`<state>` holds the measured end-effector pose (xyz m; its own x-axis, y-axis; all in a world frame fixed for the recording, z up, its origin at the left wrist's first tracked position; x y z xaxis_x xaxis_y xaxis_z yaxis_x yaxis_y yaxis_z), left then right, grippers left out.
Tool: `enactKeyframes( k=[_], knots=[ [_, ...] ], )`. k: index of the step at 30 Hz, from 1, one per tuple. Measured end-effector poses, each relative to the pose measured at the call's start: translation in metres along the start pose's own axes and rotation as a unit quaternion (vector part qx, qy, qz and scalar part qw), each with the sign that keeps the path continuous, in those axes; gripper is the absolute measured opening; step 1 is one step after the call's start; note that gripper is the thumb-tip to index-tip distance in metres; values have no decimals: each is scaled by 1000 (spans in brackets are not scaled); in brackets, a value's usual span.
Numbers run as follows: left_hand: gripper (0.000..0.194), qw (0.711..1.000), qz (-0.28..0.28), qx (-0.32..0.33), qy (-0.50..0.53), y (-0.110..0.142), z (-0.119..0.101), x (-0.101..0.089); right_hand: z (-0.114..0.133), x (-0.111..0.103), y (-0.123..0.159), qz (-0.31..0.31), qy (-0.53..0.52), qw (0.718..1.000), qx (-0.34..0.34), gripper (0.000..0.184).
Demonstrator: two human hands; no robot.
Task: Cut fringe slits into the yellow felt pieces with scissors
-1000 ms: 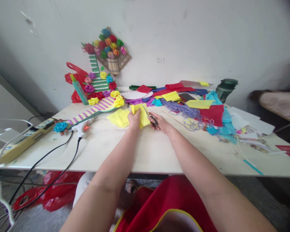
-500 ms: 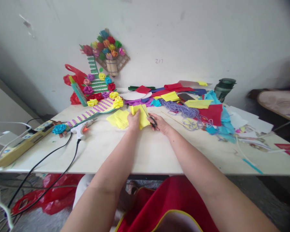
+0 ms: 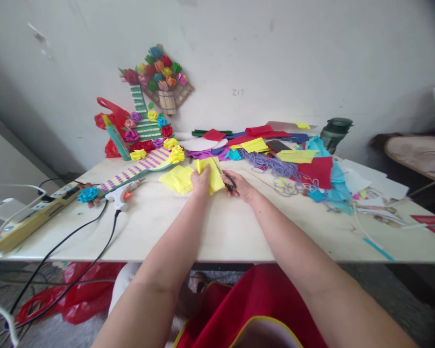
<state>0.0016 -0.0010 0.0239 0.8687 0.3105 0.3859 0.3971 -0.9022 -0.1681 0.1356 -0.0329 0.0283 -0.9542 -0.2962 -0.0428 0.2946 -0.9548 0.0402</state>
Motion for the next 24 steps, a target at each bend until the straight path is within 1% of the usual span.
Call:
enactKeyframes(
  k=[8,11,15,24],
  knots=[
    [28,1000,-3,-2,-4,0,-1,0,-2,0,-1,3,1,1000,4,60],
    [29,1000,-7,-1,-17,-1,0,-1,-3,-1,-2,4,-1,1000,-3,58],
    [29,1000,-4,0,-7,0,0,-1,-3,0,-2,7,-7,1000,-9,55],
    [29,1000,2,-1,4,0,1,0,-2,0,-2,2,-4,1000,-4,55]
  ],
)
Point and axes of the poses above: each hand's wrist, its own y-axis away from the middle knuckle, its own x-axis out of the palm, z = x × y, the point moved 4 cm from there along -y, towards the middle knuckle, and after that the axes turned 5 degrees about x, right-handed, at the moved point
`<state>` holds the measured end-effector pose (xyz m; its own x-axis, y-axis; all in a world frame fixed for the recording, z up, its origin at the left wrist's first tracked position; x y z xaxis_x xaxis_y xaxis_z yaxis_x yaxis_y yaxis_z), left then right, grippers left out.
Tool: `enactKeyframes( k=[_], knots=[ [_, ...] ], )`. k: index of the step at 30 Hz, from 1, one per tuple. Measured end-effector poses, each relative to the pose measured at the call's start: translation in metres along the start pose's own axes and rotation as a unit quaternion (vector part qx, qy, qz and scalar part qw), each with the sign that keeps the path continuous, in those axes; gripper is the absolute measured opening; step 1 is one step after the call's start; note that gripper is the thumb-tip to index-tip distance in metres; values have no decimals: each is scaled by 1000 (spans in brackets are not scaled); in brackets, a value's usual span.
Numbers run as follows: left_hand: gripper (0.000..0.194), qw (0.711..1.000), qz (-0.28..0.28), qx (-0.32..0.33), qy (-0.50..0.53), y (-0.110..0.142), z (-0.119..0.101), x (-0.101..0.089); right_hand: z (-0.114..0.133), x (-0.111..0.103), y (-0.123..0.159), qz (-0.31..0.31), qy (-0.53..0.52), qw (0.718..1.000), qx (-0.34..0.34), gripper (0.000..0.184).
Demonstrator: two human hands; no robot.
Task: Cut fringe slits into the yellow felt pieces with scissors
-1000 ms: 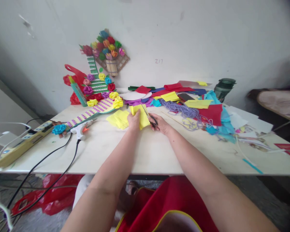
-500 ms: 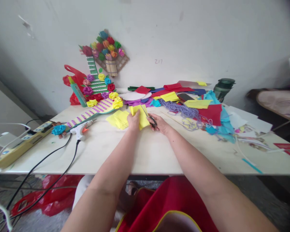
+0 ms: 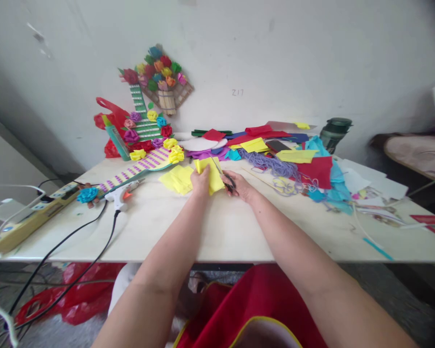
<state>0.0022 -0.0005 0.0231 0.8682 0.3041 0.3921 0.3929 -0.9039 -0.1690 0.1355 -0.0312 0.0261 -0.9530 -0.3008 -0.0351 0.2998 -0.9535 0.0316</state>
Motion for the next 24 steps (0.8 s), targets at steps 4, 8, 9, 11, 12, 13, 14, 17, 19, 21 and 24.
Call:
enactKeyframes(
  k=[4,8,9,11,12,13,14,17,19,21,24],
  knots=[
    [31,1000,2,2,2,-1,1,0,1,1,1,-4,1,1000,4,54],
    [31,1000,-1,-1,-5,-1,2,0,5,3,5,-8,-13,1000,10,51],
    [31,1000,-1,-1,-5,-1,2,0,6,4,6,-9,-17,1000,13,50],
    [30,1000,-1,-3,-4,-2,3,-1,8,5,7,-13,-23,999,17,49],
    [30,1000,-1,-3,-3,-2,3,-1,8,5,7,-15,-25,999,19,49],
    [30,1000,-1,-2,-2,-2,3,-1,8,5,7,-17,-27,999,19,48],
    [30,1000,-1,-1,-2,-2,3,-1,8,5,7,-18,-29,999,19,48],
    [29,1000,-4,1,-1,-1,2,0,6,4,5,-16,-40,999,15,50],
    [28,1000,-5,1,-1,0,0,0,4,3,3,-14,-43,999,10,51],
    [27,1000,-5,0,3,1,-1,0,2,3,2,-16,-42,999,6,52],
    [28,1000,-6,-7,13,2,-2,1,0,2,0,-19,-41,999,5,52]
  ],
)
Point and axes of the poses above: each hand's wrist, its own y-axis away from the middle knuckle, its own x-axis out of the palm, z = x × y, the point moved 4 cm from there along -y, towards the middle knuckle, and after that the axes turned 5 degrees about x, right-handed, at the moved point
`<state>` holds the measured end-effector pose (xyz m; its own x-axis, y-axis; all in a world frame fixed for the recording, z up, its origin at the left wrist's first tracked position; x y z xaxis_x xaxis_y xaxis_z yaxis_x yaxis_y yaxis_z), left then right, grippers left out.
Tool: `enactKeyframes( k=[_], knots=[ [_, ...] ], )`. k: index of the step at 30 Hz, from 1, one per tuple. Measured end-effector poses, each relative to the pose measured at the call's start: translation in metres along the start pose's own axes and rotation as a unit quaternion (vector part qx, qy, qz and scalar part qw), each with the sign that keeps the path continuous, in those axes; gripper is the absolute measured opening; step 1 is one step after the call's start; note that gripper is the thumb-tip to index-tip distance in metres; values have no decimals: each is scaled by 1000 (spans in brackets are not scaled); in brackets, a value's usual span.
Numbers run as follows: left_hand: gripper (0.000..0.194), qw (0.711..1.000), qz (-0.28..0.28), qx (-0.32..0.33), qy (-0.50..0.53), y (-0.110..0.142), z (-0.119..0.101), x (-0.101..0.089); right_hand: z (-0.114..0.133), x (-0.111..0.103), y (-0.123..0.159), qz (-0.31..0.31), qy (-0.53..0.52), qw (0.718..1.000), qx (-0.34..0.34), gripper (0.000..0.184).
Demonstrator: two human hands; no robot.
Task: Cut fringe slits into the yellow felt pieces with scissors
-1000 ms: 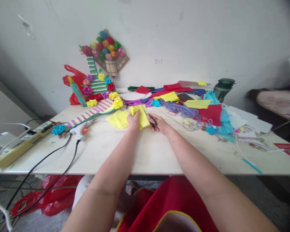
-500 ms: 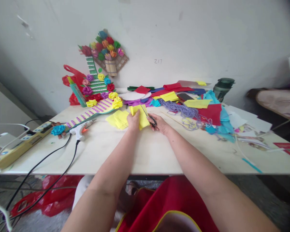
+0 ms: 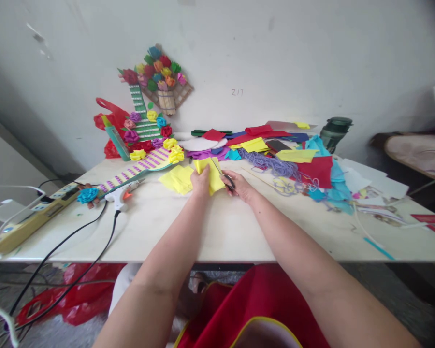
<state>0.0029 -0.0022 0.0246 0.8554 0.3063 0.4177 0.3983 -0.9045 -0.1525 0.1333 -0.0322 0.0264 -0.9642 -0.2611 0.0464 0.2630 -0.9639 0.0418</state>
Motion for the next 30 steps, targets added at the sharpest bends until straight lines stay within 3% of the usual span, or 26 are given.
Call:
enactKeyframes(
  k=[18,24,30],
  knots=[
    [34,999,-10,-22,34,3,0,0,-10,0,-12,-18,-10,999,-27,51],
    [34,999,-2,-17,41,-1,4,-1,-6,4,-6,24,-12,1000,-8,47],
    [35,999,13,-23,29,1,4,0,-4,1,-4,12,-3,1000,13,65]
  ],
)
Point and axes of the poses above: each hand's wrist, its own y-axis away from the middle knuckle, its own x-axis out of the palm, z = x × y, the point moved 4 cm from there along -y, towards the middle knuckle, and after that the axes turned 5 degrees about x, right-handed, at the moved point
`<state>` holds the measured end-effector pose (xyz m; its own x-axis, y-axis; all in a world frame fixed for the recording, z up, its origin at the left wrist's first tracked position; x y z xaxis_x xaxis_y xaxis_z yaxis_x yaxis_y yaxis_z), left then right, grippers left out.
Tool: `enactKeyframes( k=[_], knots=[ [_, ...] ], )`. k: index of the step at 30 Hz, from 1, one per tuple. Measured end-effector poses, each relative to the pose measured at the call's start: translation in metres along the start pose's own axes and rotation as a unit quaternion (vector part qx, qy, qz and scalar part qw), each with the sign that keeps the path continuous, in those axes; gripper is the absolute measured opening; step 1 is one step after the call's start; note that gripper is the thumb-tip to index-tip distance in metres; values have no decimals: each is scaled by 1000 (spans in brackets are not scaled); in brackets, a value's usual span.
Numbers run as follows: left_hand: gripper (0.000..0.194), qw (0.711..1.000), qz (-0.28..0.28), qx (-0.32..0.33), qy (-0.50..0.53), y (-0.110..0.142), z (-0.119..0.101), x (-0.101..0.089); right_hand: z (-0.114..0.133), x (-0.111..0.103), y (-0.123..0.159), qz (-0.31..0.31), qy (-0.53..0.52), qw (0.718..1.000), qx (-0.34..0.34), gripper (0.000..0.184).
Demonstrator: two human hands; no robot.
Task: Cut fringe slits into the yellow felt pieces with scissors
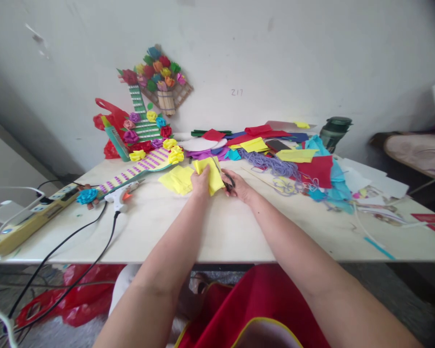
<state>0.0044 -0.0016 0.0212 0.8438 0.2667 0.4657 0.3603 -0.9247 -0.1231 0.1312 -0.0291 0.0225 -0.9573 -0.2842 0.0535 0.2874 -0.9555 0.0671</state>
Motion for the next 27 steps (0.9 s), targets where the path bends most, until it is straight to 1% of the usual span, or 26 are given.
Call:
enactKeyframes(
  k=[6,11,14,20,27],
  knots=[
    [36,1000,19,-1,5,1,1,3,-2,-2,-3,-2,-14,1000,-10,66],
    [37,1000,26,3,8,3,0,3,-1,0,-1,4,-8,1000,-17,62],
    [39,1000,25,2,13,1,2,3,-1,-1,-1,-1,-2,1000,-14,57],
    [39,1000,22,4,12,-2,5,1,-3,-2,-3,-9,-9,1000,-14,56],
    [38,1000,7,0,6,-1,2,0,-4,-1,-4,-29,-5,999,-18,56]
  ],
)
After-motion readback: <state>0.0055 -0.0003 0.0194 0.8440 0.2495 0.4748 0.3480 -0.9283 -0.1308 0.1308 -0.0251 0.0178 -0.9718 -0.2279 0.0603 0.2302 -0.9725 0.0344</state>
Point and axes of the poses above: each hand's wrist, its own y-axis away from the middle knuckle, its own x-axis out of the palm, z = x × y, the point moved 4 cm from there along -y, towards the middle knuckle, and after that the axes turned 5 degrees about x, right-handed, at the moved point
